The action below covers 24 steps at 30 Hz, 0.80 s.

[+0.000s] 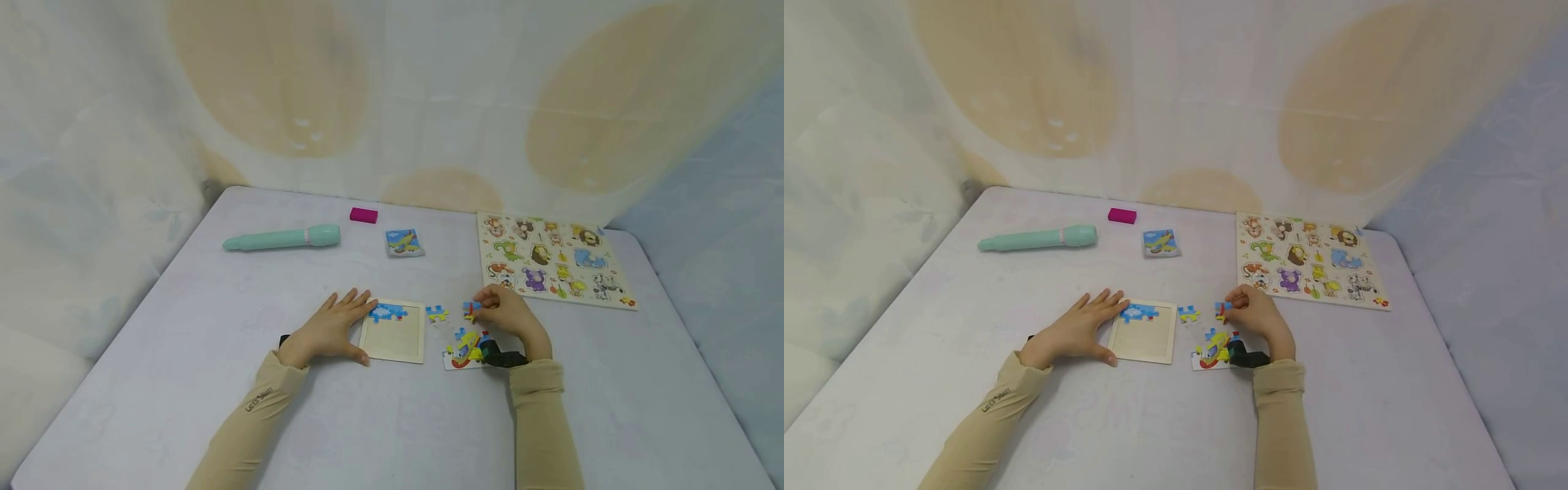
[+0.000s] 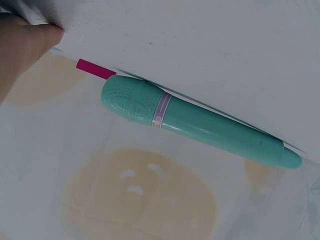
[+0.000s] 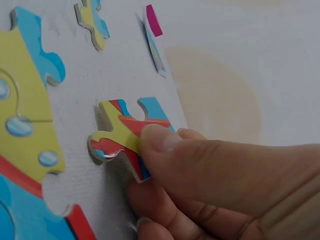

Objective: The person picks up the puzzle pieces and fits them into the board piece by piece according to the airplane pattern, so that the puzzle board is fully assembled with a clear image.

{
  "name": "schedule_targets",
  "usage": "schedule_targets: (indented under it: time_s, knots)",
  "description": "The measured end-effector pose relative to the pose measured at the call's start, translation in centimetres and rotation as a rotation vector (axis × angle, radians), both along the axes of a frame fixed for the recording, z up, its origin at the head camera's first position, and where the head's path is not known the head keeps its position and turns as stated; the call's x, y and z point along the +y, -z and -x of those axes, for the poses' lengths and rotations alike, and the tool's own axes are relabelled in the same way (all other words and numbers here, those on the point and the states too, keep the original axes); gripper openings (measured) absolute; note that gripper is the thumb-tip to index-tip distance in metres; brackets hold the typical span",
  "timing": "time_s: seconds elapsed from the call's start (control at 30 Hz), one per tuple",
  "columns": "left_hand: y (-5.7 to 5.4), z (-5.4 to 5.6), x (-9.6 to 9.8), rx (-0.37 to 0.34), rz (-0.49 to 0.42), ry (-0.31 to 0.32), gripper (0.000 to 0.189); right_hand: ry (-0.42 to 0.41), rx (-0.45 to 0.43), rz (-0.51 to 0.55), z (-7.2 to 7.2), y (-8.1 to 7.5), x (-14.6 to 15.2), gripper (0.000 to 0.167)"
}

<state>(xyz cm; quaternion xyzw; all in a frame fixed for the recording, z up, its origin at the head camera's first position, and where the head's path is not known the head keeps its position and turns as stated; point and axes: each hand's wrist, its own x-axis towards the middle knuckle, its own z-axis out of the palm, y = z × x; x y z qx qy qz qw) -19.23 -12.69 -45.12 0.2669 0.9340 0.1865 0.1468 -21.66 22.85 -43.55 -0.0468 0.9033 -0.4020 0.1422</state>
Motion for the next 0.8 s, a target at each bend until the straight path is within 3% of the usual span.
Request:
schedule_targets:
  time_s: [0.13, 0.43, 0.8]
  knots:
    - [0.0, 0.0, 0.0, -0.001, 0.002, 0.002, 0.112, 0.033, 0.011, 0.026, 0.3, 0.3, -0.3, 0.027]
    - [0.0, 0.0, 0.0, 0.013, -0.002, 0.004, 0.112, 0.083, 0.016, 0.219, 0.6, 0.4, -2.6, 0.030]
    - [0.3, 0.1, -0.2, 0.012, -0.004, 0.007, 0.112, 0.069, -0.001, 0.240, 0.4, 0.6, -5.8, 0.029]
